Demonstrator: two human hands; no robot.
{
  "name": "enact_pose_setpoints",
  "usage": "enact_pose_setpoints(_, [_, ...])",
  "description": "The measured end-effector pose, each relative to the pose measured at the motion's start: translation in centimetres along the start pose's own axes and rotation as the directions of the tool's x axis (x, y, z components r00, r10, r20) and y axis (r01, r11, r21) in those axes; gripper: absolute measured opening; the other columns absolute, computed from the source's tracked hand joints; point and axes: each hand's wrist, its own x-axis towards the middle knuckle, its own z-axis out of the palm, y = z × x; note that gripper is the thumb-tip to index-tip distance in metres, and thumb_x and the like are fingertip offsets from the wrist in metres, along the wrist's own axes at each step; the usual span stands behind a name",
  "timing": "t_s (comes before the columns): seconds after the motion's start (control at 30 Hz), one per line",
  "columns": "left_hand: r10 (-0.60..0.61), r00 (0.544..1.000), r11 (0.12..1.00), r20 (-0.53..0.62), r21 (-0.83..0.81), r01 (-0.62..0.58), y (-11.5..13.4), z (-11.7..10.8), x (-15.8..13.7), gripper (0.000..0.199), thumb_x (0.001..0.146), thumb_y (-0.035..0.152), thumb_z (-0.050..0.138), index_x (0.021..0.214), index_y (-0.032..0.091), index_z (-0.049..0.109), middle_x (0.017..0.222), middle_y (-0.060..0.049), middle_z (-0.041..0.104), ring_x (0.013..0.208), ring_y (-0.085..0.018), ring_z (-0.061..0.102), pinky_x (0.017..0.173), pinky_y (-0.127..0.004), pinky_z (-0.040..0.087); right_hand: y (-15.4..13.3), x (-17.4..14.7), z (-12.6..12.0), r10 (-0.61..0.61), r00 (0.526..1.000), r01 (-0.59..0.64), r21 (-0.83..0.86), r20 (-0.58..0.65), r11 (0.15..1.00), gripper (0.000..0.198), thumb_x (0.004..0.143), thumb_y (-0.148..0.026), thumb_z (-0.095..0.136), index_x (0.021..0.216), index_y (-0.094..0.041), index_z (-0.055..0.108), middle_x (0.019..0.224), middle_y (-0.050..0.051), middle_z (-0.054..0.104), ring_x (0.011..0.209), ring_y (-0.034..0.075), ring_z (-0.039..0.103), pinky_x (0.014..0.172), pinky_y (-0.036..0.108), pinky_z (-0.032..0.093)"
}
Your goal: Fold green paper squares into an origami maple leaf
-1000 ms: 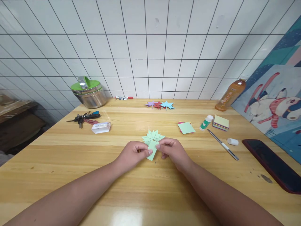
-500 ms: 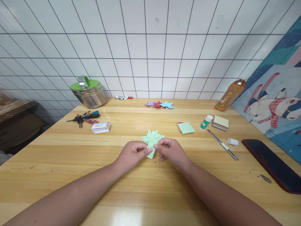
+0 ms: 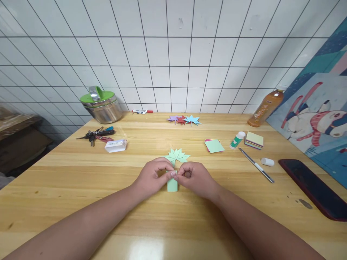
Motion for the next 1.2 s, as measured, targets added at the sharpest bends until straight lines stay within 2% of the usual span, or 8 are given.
enact_pose_setpoints(0.2, [-0.062, 0.991, 0.990, -0.121, -0.137, 0.045, -0.3, 0.0, 0.2, 0.019, 0.077, 0.031, 0.060, 0.066, 0.017, 0.064, 0.071, -0.004, 0.061, 0.070, -0.016, 0.056, 0.068, -0.027, 0.044, 0.3, 0.2, 0.0, 0.062, 0.997, -0.064, 0.068, 0.041, 0.996, 0.017, 0.070, -0.032, 0.059, 0.061, -0.018, 0.060, 0.052, -0.005, 0.051, 0.045, 0.006, 0.038, 0.042, 0.018, 0.029])
enact_pose_setpoints(0.33, [-0.241, 0.913, 0.946, -0.329, -0.289, 0.146, -2.1, -1.2, 0.9, 0.020, 0.076, 0.035, 0.061, 0.070, 0.016, 0.062, 0.075, -0.003, 0.060, 0.071, -0.016, 0.055, 0.067, -0.026, 0.044, 1.0, 0.2, 0.4, 0.050, 0.996, -0.053, 0.041, 0.072, 0.998, 0.011, 0.068, -0.025, 0.059, 0.060, -0.018, 0.059, 0.054, -0.004, 0.055, 0.049, 0.007, 0.044, 0.045, 0.018, 0.032])
enact_pose_setpoints(0.4, [-0.295, 0.884, 0.929, -0.363, -0.326, 0.177, -2.9, -1.7, 1.1, 0.019, 0.075, 0.034, 0.062, 0.072, 0.016, 0.063, 0.073, -0.002, 0.060, 0.071, -0.015, 0.054, 0.069, -0.026, 0.043, 1.1, 0.2, 0.5, 0.036, 0.998, -0.037, 0.025, 0.055, 0.999, 0.009, 0.068, -0.023, 0.058, 0.060, -0.018, 0.058, 0.056, -0.004, 0.056, 0.051, 0.008, 0.046, 0.047, 0.018, 0.034])
enact_pose_setpoints(0.47, [-0.322, 0.882, 0.917, -0.344, -0.346, 0.200, -3.0, -1.8, 1.2, 0.018, 0.074, 0.034, 0.063, 0.072, 0.016, 0.063, 0.072, -0.002, 0.061, 0.070, -0.015, 0.054, 0.068, -0.026, 0.043, 1.0, 0.3, 0.4, 0.032, 0.999, -0.032, 0.023, 0.008, 0.999, 0.010, 0.070, -0.025, 0.056, 0.064, -0.018, 0.060, 0.059, -0.004, 0.057, 0.053, 0.008, 0.047, 0.049, 0.018, 0.035])
enact_pose_setpoints(0.53, [-0.300, 0.918, 0.922, -0.260, -0.326, 0.209, -2.5, -1.4, 1.1, 0.020, 0.075, 0.034, 0.062, 0.071, 0.015, 0.064, 0.071, -0.003, 0.061, 0.068, -0.015, 0.054, 0.065, -0.027, 0.043, 0.7, 0.4, 0.1, 0.031, 0.999, -0.029, 0.047, -0.030, 0.998, 0.014, 0.074, -0.029, 0.055, 0.073, -0.019, 0.064, 0.065, -0.002, 0.060, 0.057, 0.010, 0.049, 0.052, 0.020, 0.037])
enact_pose_setpoints(0.7, [-0.144, 0.983, 0.973, -0.109, -0.196, 0.121, -0.8, 0.2, 0.7, 0.020, 0.076, 0.033, 0.061, 0.067, 0.016, 0.066, 0.069, -0.003, 0.061, 0.069, -0.016, 0.055, 0.068, -0.028, 0.044, 0.3, 0.5, -0.4, 0.005, 0.999, -0.003, 0.059, -0.037, 0.998, 0.020, 0.073, -0.035, 0.059, 0.074, -0.018, 0.070, 0.072, 0.001, 0.062, 0.065, 0.012, 0.052, 0.060, 0.022, 0.041])
enact_pose_setpoints(0.97, [-0.266, 0.946, 0.927, -0.184, -0.317, 0.199, -1.4, -0.1, 0.8, 0.020, 0.073, 0.034, 0.064, 0.069, 0.015, 0.065, 0.071, -0.003, 0.061, 0.067, -0.015, 0.054, 0.064, -0.025, 0.044, 0.8, 0.6, 0.5, 0.055, 0.999, -0.055, 0.095, 0.004, 0.994, 0.016, 0.071, -0.031, 0.059, 0.069, -0.017, 0.066, 0.061, -0.002, 0.057, 0.055, 0.010, 0.046, 0.052, 0.020, 0.037])
enact_pose_setpoints(1.2, [-0.205, 0.964, 0.951, -0.171, -0.265, 0.156, -0.9, 0.4, 0.6, 0.017, 0.073, 0.030, 0.064, 0.066, 0.015, 0.065, 0.071, -0.004, 0.061, 0.069, -0.015, 0.055, 0.065, -0.026, 0.043, 0.3, 0.6, 0.3, 0.061, 0.998, -0.060, 0.074, -0.021, 0.996, 0.018, 0.072, -0.033, 0.058, 0.065, -0.017, 0.063, 0.059, -0.003, 0.054, 0.054, 0.009, 0.043, 0.052, 0.020, 0.035])
